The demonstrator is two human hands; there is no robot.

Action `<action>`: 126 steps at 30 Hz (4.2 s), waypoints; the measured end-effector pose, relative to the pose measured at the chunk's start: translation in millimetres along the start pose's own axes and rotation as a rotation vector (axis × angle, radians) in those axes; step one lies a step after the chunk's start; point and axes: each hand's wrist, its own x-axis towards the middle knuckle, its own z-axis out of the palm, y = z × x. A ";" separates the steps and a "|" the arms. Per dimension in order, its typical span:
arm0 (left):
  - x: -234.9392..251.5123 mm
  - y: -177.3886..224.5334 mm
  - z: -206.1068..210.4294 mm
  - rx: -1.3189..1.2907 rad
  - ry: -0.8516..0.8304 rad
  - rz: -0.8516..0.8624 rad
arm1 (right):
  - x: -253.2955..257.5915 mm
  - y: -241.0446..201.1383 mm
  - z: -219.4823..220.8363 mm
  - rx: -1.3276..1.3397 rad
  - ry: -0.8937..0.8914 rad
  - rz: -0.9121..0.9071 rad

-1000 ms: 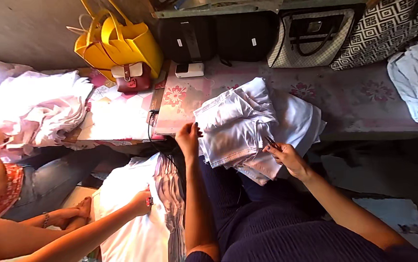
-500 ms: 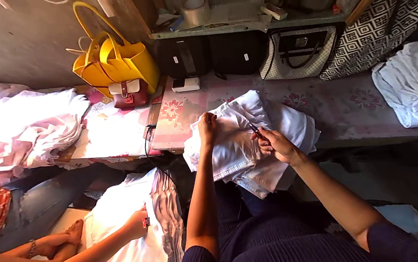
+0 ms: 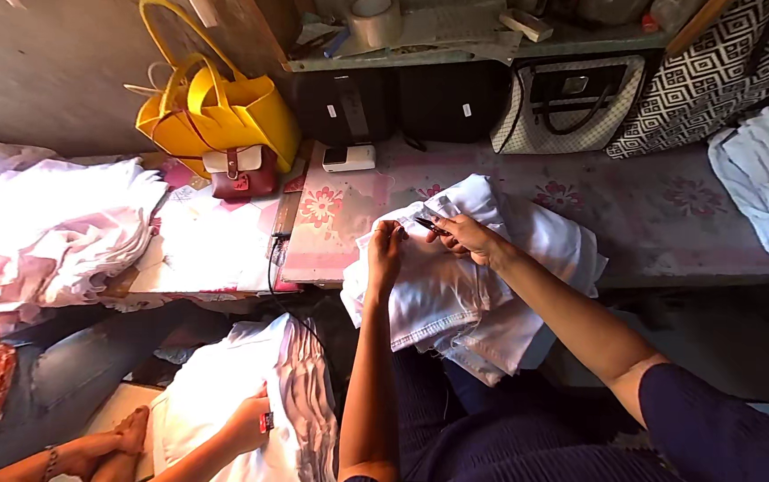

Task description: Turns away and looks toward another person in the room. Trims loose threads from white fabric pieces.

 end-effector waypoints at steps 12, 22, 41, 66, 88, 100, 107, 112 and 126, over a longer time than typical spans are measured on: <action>-26.8 2.7 -19.8 -0.048 0.050 -0.003 | -15.1 3.0 -9.5 0.007 0.009 -0.091; -185.3 -87.0 -97.5 0.470 0.354 -0.447 | -119.2 75.2 -26.2 0.254 -0.102 -0.009; -167.5 -24.6 51.7 0.495 0.068 0.356 | -122.0 125.7 14.9 -0.886 0.414 -0.698; -154.4 -23.2 24.8 0.101 0.246 -0.100 | -130.6 126.7 18.1 -0.507 0.304 -0.271; -173.4 -1.7 64.0 0.076 0.125 0.072 | -106.9 108.8 38.2 0.094 0.306 -0.040; -171.2 -22.9 69.6 0.317 0.236 0.558 | -111.2 103.1 43.3 0.155 0.340 -0.018; -185.4 -14.1 61.8 0.359 0.074 0.364 | -111.7 101.8 35.1 0.191 0.309 0.001; -182.4 3.8 66.8 0.214 0.204 0.332 | -112.6 103.1 38.0 0.135 0.316 -0.041; -188.3 7.3 61.5 0.357 0.225 0.311 | -112.6 105.3 39.4 0.111 0.341 -0.056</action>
